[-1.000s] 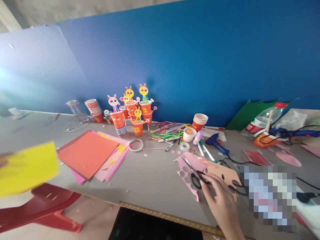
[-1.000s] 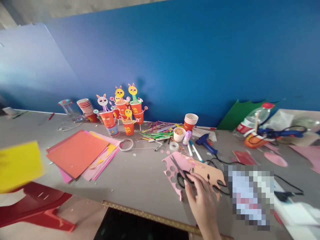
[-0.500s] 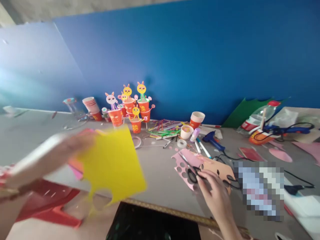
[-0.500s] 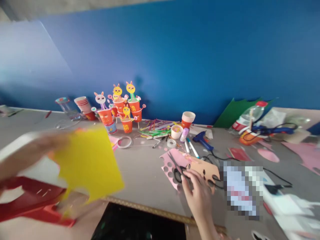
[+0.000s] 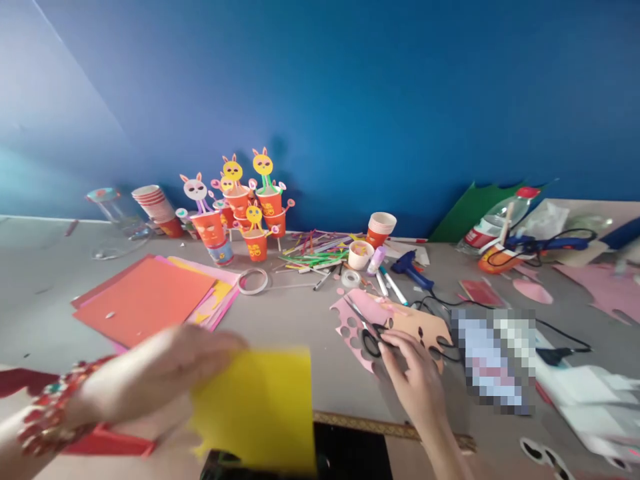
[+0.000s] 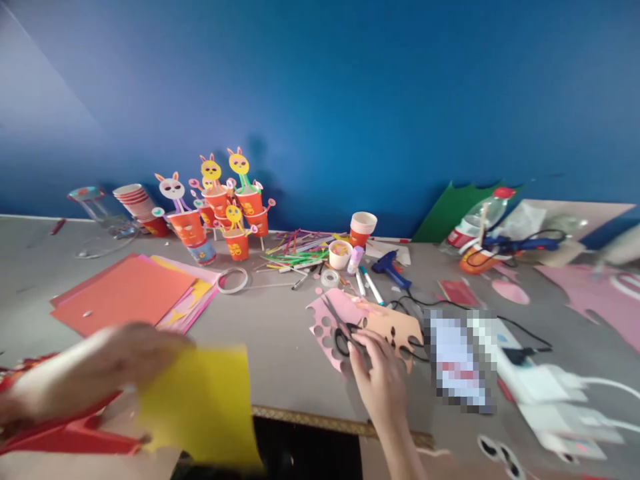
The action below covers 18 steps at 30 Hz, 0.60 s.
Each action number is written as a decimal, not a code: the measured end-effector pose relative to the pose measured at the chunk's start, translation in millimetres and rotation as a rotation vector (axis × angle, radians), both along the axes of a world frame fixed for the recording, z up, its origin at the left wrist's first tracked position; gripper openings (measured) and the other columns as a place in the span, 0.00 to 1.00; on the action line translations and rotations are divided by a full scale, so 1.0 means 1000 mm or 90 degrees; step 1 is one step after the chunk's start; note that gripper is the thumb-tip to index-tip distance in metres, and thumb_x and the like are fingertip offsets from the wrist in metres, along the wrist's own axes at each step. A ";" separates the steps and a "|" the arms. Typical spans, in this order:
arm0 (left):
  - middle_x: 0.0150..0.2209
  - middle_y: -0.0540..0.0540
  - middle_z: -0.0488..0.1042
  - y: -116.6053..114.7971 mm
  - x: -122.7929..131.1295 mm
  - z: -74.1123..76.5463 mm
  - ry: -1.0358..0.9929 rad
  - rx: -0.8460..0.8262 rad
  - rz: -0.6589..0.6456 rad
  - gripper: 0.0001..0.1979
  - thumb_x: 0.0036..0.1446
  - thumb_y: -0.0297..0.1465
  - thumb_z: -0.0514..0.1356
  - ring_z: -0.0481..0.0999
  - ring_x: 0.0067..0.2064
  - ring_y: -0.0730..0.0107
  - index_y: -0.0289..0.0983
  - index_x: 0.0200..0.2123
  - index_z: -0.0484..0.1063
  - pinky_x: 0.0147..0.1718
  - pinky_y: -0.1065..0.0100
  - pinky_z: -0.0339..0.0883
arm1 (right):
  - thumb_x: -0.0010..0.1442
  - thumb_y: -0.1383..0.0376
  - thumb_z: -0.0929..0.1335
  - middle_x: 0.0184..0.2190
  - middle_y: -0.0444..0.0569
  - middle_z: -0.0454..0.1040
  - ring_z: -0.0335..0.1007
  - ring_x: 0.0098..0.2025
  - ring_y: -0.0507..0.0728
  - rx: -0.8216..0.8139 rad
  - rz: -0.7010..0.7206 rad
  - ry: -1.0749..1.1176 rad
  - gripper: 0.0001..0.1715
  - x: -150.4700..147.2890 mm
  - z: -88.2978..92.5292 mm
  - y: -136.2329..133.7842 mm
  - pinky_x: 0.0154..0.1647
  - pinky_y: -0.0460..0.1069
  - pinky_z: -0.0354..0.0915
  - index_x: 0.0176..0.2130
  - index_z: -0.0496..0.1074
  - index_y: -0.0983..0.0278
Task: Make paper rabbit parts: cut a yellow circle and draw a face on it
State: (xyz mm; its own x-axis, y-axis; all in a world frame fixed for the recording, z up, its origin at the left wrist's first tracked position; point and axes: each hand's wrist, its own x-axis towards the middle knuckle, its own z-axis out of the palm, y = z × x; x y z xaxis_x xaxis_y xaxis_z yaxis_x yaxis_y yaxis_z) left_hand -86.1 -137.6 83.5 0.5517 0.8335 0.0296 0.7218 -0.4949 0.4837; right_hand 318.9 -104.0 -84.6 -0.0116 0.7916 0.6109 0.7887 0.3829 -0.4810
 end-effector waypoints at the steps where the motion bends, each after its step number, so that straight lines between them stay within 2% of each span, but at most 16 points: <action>1: 0.30 0.54 0.79 0.013 0.000 0.011 -0.044 0.140 0.068 0.15 0.68 0.40 0.52 0.75 0.26 0.72 0.46 0.50 0.75 0.24 0.74 0.71 | 0.67 0.58 0.65 0.42 0.56 0.79 0.76 0.46 0.65 0.012 -0.009 0.008 0.12 0.000 0.004 -0.001 0.50 0.60 0.70 0.42 0.75 0.61; 2: 0.29 0.55 0.79 0.022 0.002 0.018 -0.074 0.292 0.153 0.14 0.67 0.37 0.54 0.75 0.25 0.73 0.46 0.53 0.73 0.25 0.74 0.72 | 0.66 0.59 0.65 0.42 0.57 0.79 0.76 0.46 0.65 0.027 -0.017 0.021 0.12 -0.001 0.010 -0.003 0.50 0.61 0.69 0.42 0.76 0.61; 3: 0.34 0.54 0.80 0.026 0.007 0.021 -0.095 0.400 0.199 0.16 0.66 0.33 0.55 0.77 0.29 0.71 0.47 0.55 0.71 0.31 0.72 0.75 | 0.66 0.59 0.66 0.42 0.57 0.79 0.76 0.46 0.66 0.036 -0.016 0.040 0.11 -0.002 0.015 -0.007 0.51 0.62 0.69 0.41 0.76 0.60; 4: 0.41 0.53 0.81 0.026 0.015 0.020 -0.106 0.470 0.194 0.19 0.65 0.30 0.55 0.80 0.35 0.68 0.47 0.58 0.69 0.37 0.68 0.76 | 0.65 0.59 0.67 0.42 0.57 0.79 0.75 0.47 0.66 0.030 0.003 0.064 0.10 -0.005 0.021 -0.011 0.52 0.62 0.68 0.40 0.77 0.60; 5: 0.49 0.51 0.79 0.025 0.026 0.015 -0.102 0.488 0.140 0.22 0.64 0.27 0.55 0.80 0.44 0.63 0.47 0.61 0.66 0.45 0.62 0.76 | 0.65 0.59 0.67 0.42 0.57 0.79 0.75 0.47 0.67 0.008 0.044 0.099 0.10 -0.009 0.027 -0.016 0.52 0.62 0.69 0.39 0.78 0.59; 6: 0.55 0.49 0.76 0.022 0.040 0.006 -0.089 0.482 0.051 0.25 0.64 0.26 0.53 0.78 0.52 0.58 0.47 0.63 0.63 0.51 0.56 0.74 | 0.66 0.56 0.67 0.46 0.58 0.79 0.74 0.51 0.69 -0.061 0.118 0.134 0.13 -0.015 0.032 -0.021 0.53 0.63 0.69 0.42 0.79 0.58; 7: 0.58 0.47 0.73 0.019 0.056 -0.005 -0.082 0.480 -0.013 0.26 0.64 0.25 0.52 0.75 0.56 0.55 0.46 0.64 0.62 0.53 0.53 0.73 | 0.65 0.50 0.65 0.50 0.59 0.77 0.72 0.55 0.70 -0.130 0.201 0.178 0.20 -0.023 0.036 -0.025 0.53 0.63 0.70 0.49 0.78 0.58; 8: 0.60 0.46 0.72 0.017 0.073 -0.018 -0.073 0.464 -0.056 0.26 0.65 0.25 0.51 0.74 0.58 0.55 0.46 0.64 0.62 0.53 0.53 0.72 | 0.63 0.42 0.64 0.53 0.60 0.76 0.71 0.57 0.72 -0.184 0.272 0.245 0.32 -0.033 0.038 -0.028 0.53 0.65 0.70 0.56 0.74 0.58; 9: 0.61 0.46 0.71 0.016 0.090 -0.031 -0.046 0.416 -0.100 0.25 0.66 0.25 0.50 0.73 0.58 0.56 0.46 0.64 0.61 0.53 0.54 0.72 | 0.60 0.37 0.64 0.54 0.59 0.76 0.71 0.57 0.72 -0.237 0.306 0.316 0.40 -0.045 0.040 -0.029 0.52 0.65 0.71 0.61 0.69 0.57; 10: 0.64 0.45 0.68 0.016 0.105 -0.043 -0.007 0.344 -0.150 0.25 0.66 0.26 0.50 0.72 0.59 0.55 0.44 0.65 0.60 0.52 0.56 0.72 | 0.59 0.36 0.64 0.52 0.58 0.78 0.72 0.56 0.71 -0.273 0.297 0.380 0.43 -0.056 0.041 -0.028 0.51 0.64 0.73 0.63 0.67 0.57; 12: 0.67 0.37 0.61 0.022 0.122 -0.063 0.003 0.251 -0.209 0.28 0.64 0.39 0.56 0.67 0.63 0.45 0.39 0.65 0.60 0.53 0.50 0.71 | 0.61 0.42 0.67 0.50 0.57 0.79 0.74 0.55 0.69 -0.349 0.223 0.470 0.36 -0.075 0.042 -0.017 0.53 0.62 0.72 0.60 0.71 0.59; 13: 0.66 0.36 0.62 0.028 0.123 -0.070 -0.016 0.230 -0.238 0.30 0.62 0.45 0.58 0.67 0.62 0.43 0.40 0.65 0.61 0.54 0.48 0.70 | 0.60 0.43 0.68 0.48 0.57 0.80 0.74 0.54 0.69 -0.360 0.201 0.499 0.34 -0.081 0.044 -0.010 0.54 0.62 0.72 0.57 0.74 0.60; 14: 0.64 0.38 0.66 0.036 0.118 -0.075 -0.052 0.223 -0.242 0.28 0.62 0.44 0.58 0.69 0.61 0.46 0.42 0.63 0.62 0.53 0.49 0.70 | 0.60 0.44 0.69 0.48 0.57 0.80 0.75 0.53 0.68 -0.376 0.216 0.513 0.32 -0.083 0.046 -0.001 0.55 0.62 0.71 0.54 0.76 0.61; 15: 0.60 0.40 0.71 0.046 0.110 -0.077 -0.110 0.236 -0.214 0.22 0.64 0.39 0.58 0.72 0.58 0.50 0.44 0.60 0.65 0.53 0.52 0.70 | 0.60 0.44 0.69 0.47 0.56 0.81 0.76 0.51 0.68 -0.390 0.239 0.522 0.30 -0.083 0.049 0.006 0.55 0.62 0.71 0.52 0.77 0.61; 16: 0.58 0.43 0.73 0.056 0.098 -0.078 -0.157 0.267 -0.149 0.17 0.65 0.34 0.57 0.74 0.56 0.55 0.46 0.57 0.67 0.53 0.54 0.70 | 0.60 0.44 0.69 0.47 0.55 0.81 0.77 0.50 0.68 -0.400 0.260 0.524 0.29 -0.080 0.053 0.014 0.54 0.62 0.72 0.50 0.79 0.60; 18: 0.59 0.43 0.71 0.078 0.071 -0.078 -0.238 0.290 0.048 0.14 0.66 0.30 0.55 0.71 0.59 0.56 0.45 0.53 0.69 0.56 0.54 0.66 | 0.59 0.43 0.70 0.46 0.55 0.82 0.78 0.49 0.68 -0.418 0.274 0.507 0.29 -0.070 0.061 0.025 0.53 0.61 0.73 0.48 0.80 0.60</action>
State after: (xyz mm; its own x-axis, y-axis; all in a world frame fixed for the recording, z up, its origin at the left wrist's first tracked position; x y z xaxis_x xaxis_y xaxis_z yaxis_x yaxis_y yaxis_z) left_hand -15.5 -59.4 5.7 0.3745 0.7272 0.5752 0.5841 -0.6668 0.4627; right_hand 249.3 -79.4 -23.9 -0.1538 0.9876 0.0314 0.0283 0.0362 -0.9989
